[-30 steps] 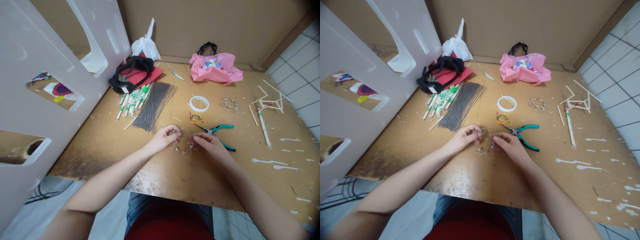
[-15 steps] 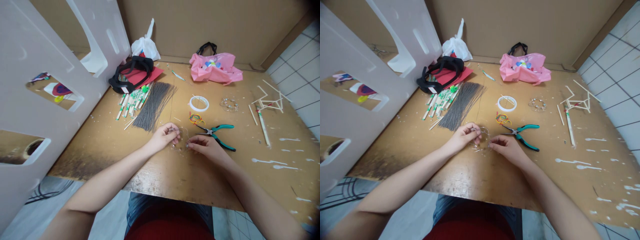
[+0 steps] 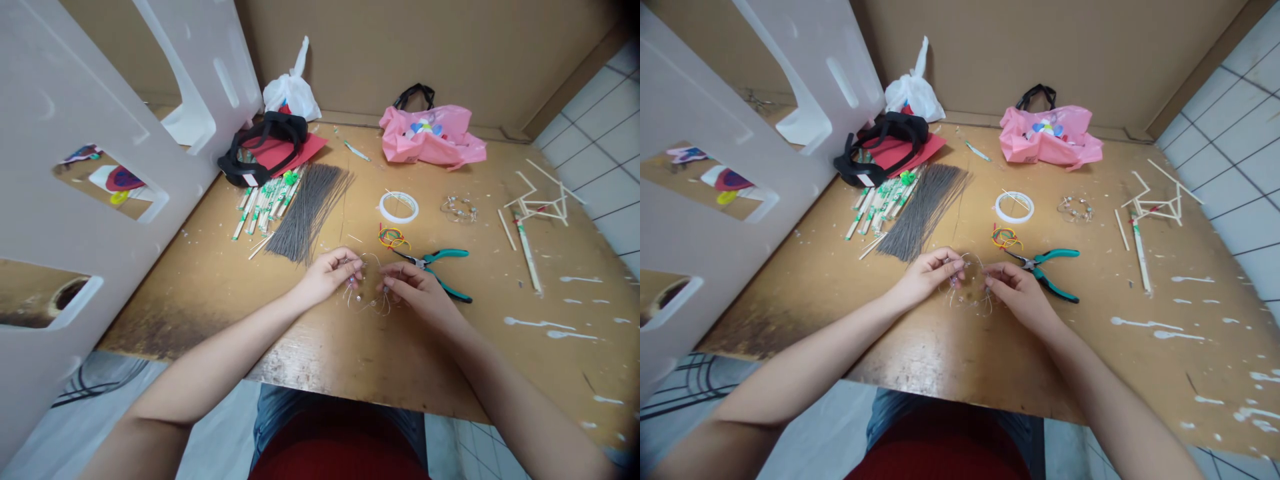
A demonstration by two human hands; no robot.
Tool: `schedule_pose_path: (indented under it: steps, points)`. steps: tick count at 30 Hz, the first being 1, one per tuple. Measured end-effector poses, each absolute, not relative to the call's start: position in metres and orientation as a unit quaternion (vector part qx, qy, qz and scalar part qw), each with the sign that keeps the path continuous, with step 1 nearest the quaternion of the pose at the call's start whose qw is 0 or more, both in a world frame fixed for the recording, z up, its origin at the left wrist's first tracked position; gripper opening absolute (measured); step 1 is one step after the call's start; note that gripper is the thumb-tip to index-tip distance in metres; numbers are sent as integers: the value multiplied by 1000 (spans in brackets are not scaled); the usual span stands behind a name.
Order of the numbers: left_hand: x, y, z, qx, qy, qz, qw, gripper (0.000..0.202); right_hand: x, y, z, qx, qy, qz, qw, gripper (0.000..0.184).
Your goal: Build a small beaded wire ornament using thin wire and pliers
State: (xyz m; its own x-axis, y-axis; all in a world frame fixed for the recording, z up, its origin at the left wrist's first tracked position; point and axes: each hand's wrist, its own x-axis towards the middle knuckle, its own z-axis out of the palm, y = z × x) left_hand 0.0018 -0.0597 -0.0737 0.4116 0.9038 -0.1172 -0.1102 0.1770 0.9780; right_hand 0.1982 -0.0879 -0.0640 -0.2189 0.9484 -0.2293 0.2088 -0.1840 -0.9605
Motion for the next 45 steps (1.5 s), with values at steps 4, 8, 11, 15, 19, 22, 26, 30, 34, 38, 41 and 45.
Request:
schedule_pose_path:
  steps: [4, 8, 11, 15, 19, 22, 26, 30, 34, 38, 41, 45]
  points:
    - [1, -60, -74, 501, 385, 380, 676, 33, 199, -88, -64, -526, -552, 555, 333, 29]
    - [1, -59, -74, 484, 385, 377, 689, 34, 199, -88, -65, -521, -549, 562, 333, 29]
    - [1, -59, -74, 478, 389, 372, 695, 34, 198, -88, -65, -525, -541, 566, 334, 30]
    - [0, -56, -75, 483, 416, 379, 670, 32, 199, -87, -67, -537, -538, 560, 331, 33]
    - [-10, -46, -73, 463, 452, 429, 630, 31, 212, -81, -71, -566, -558, 487, 362, 36]
    - [-20, -37, -69, 445, 461, 467, 609, 31, 223, -75, -68, -594, -612, 387, 350, 28]
    - [-26, -33, -68, 435, 458, 494, 598, 31, 217, -71, -57, -604, -756, 207, 143, 22]
    - [-22, -35, -70, 446, 447, 480, 609, 32, 192, -68, -50, -583, -811, 45, -19, 24]
    - [-17, -39, -71, 461, 428, 464, 623, 31, 175, -64, -53, -565, -819, -9, -97, 24]
    - [-16, -41, -70, 475, 416, 453, 630, 31, 175, -58, -54, -542, -832, -20, -117, 25]
    - [-16, -42, -69, 485, 415, 443, 630, 30, 182, -55, -50, -537, -837, -1, -106, 21]
    - [-16, -41, -71, 502, 423, 434, 617, 30, 195, -52, -45, -543, -835, 73, -58, 15]
